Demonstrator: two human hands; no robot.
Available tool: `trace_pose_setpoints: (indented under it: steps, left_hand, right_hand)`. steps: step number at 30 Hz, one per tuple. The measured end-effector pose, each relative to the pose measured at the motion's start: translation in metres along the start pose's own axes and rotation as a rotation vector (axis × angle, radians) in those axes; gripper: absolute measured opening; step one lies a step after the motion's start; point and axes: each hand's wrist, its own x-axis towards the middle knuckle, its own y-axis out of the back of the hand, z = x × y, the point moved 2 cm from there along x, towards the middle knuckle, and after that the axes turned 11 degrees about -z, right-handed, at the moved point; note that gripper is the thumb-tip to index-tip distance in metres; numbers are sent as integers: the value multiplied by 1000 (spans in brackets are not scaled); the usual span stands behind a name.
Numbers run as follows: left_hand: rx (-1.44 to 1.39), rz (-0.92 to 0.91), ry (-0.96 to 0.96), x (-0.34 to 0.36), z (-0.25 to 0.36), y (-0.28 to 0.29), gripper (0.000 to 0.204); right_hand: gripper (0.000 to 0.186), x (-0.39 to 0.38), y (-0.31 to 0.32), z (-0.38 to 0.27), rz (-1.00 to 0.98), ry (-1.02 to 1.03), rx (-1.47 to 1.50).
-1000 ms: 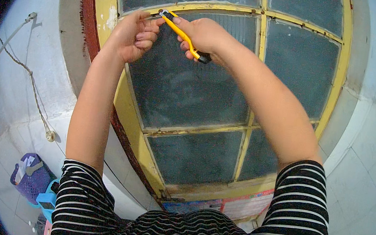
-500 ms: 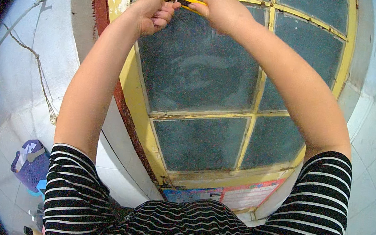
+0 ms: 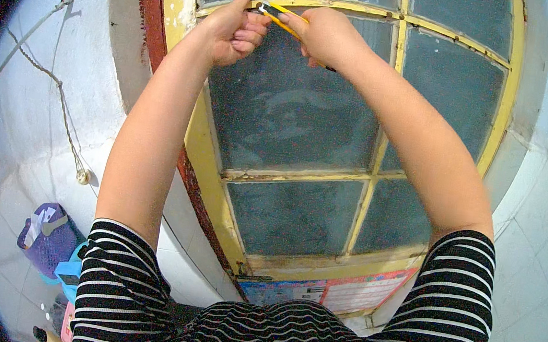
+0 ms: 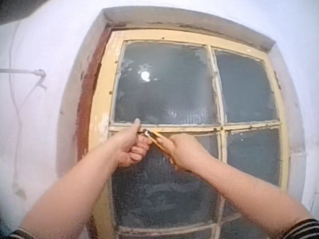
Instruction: The person uses a yellow utility knife to scrape and pry at the yellow frame of a window, removing small pieces of material. They briefly move a blue fan and a purple water jug to access different areas of the frame before continuing the scraping task.
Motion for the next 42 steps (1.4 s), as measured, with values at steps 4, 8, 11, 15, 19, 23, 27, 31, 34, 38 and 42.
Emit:
trace_pose_setpoints:
  steps: [4, 8, 11, 15, 19, 23, 27, 31, 34, 38, 42]
  left_hand:
    - [13, -20, -4, 5, 1, -5, 62]
    - [13, -16, 9, 3, 1, -4, 60]
    - [36, 32, -20, 2, 2, -3, 58]
    - [17, 4, 18, 1, 3, -5, 55]
    - [-8, -7, 29, 0, 3, -4, 53]
    - [-7, -34, 19, 4, 2, -2, 53]
    - [8, -33, 47, 3, 4, -2, 52]
    - [0, -56, 48, 4, 5, -1, 49]
    - [-16, -79, 39, 1, 6, 3, 45]
    - [-67, -154, 42, 3, 3, 7, 43]
    - [-95, -179, 4, 0, -3, 10, 36]
  right_hand:
    - [53, 11, -5, 25, 332, 262, -378]
    - [48, 8, -11, 27, 443, 261, -546]
    - [46, 0, -18, 15, 466, 152, -616]
    - [48, 9, -6, 15, 175, 141, -167]
    - [51, 7, 0, 13, -200, -85, 418]
    - [52, 8, 0, 19, -346, -103, 700]
    - [52, 2, 2, 7, -261, -99, 551]
    - [58, 11, 10, 6, -61, -48, -65]
    - [58, 10, 11, 2, 151, 122, -400]
    - [56, 0, 15, 15, 272, 168, -452]
    - [55, -14, 18, 27, 96, 24, -112]
